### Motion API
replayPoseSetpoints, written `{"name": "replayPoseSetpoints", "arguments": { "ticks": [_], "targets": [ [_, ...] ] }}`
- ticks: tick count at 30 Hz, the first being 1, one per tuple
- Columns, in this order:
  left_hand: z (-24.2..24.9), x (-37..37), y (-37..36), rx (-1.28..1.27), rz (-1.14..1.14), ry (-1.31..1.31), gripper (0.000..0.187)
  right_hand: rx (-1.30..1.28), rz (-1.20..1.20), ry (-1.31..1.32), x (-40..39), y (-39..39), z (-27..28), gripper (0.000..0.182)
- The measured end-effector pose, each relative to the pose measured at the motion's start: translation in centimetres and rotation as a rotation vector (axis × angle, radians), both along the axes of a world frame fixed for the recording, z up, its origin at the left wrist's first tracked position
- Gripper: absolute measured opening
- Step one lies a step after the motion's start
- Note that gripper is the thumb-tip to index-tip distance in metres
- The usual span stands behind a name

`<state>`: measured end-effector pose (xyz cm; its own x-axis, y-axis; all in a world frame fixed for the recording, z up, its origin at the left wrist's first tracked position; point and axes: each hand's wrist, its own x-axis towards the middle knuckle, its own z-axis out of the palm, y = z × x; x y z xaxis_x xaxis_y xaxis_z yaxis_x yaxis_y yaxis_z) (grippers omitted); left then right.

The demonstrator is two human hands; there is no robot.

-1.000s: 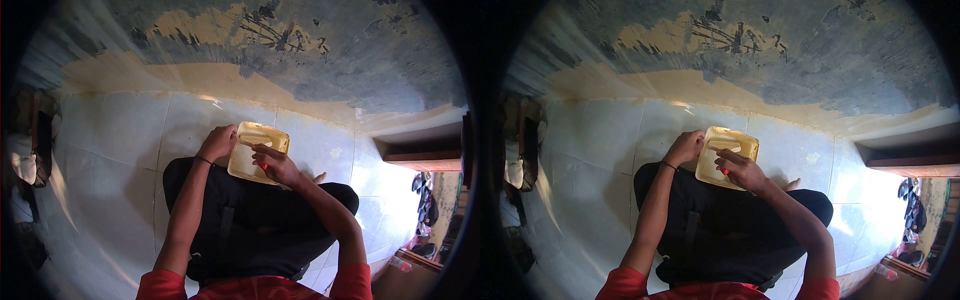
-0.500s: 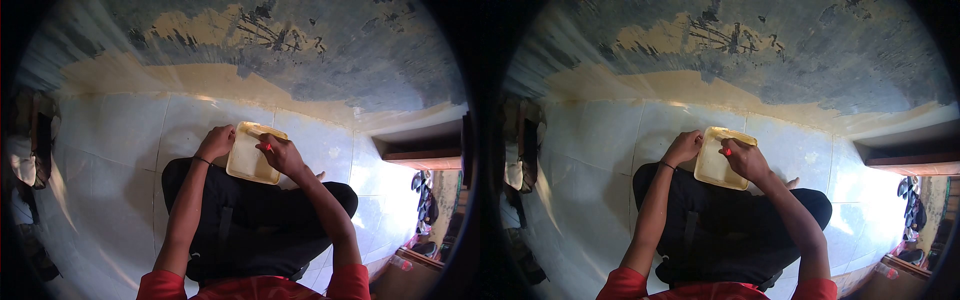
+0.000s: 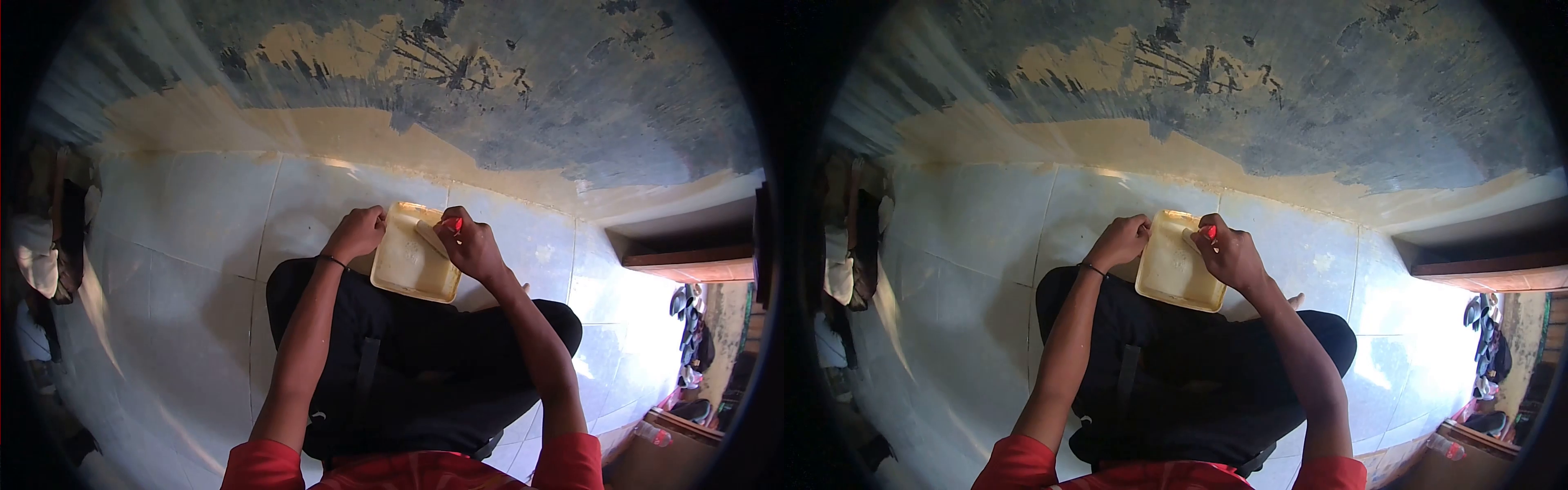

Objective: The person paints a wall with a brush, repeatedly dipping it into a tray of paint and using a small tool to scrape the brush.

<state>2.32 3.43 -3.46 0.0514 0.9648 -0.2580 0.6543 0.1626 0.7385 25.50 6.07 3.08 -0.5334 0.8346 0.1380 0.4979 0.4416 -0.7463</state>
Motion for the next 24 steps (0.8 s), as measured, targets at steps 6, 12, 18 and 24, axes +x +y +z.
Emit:
{"name": "replayPoseSetpoints", "arguments": {
  "ticks": [6, 12, 18, 24],
  "targets": [
    [-0.3, 0.0, 0.0, -0.024, 0.018, -0.022, 0.02, -0.028, -0.003, 0.011, 0.1, 0.0, 0.3, 0.018],
    [-0.3, 0.0, 0.0, -0.019, 0.016, -0.01, 0.02, -0.049, -0.043, -0.046, -0.1, -0.2, -0.2, 0.02],
    [-0.5, 0.0, 0.0, -0.038, 0.025, -0.014, 0.02, -0.067, -0.144, -0.099, -0.4, -0.4, -0.3, 0.02],
    [-0.3, 0.0, -0.1, 0.016, -0.006, 0.011, 0.021, -0.154, -0.187, -0.046, 0.4, 0.5, -1.5, 0.02]
  ]
}}
